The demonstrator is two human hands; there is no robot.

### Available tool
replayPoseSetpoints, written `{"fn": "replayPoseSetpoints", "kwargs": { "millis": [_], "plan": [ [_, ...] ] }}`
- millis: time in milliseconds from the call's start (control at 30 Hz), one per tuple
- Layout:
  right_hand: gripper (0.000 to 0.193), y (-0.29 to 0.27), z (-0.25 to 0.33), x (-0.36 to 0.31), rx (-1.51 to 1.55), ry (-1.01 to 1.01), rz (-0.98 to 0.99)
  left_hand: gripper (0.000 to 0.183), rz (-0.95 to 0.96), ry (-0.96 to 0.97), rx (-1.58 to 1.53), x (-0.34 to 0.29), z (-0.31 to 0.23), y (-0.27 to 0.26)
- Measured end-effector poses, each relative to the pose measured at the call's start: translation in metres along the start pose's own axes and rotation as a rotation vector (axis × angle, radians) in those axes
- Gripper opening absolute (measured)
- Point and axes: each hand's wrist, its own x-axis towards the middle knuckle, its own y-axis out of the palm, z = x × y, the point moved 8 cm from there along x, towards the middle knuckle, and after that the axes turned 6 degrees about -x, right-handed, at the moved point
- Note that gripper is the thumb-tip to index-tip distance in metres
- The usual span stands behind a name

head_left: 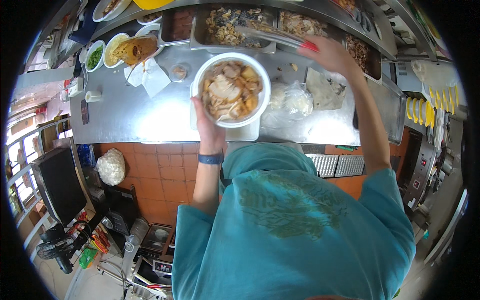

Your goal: The person assembles a noodle bowl by adding fried tofu, sliced meat, and noodles into a white bowl using tongs, then ladles broth over the contents. They add a dark sauce, cover the bowl with a yellow lid, and place it in a microwave. The person repeats the process for a second bowl, adding ingredients and covering it.

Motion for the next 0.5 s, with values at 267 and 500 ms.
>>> {"fn": "replayPoseSetpoints", "kwargs": {
  "millis": [267, 500],
  "plan": [
    [0.045, 0.064, 0.032, 0.131, -0.567, -0.159, 0.493, 0.073, -0.114, 0.110, 0.036, -0.015, -0.053, -0.054],
    [0.044, 0.075, 0.045, 0.157, -0.352, -0.065, 0.111, 0.073, -0.148, 0.073, -0.075, -0.005, -0.045, -0.059]
  ]
}}
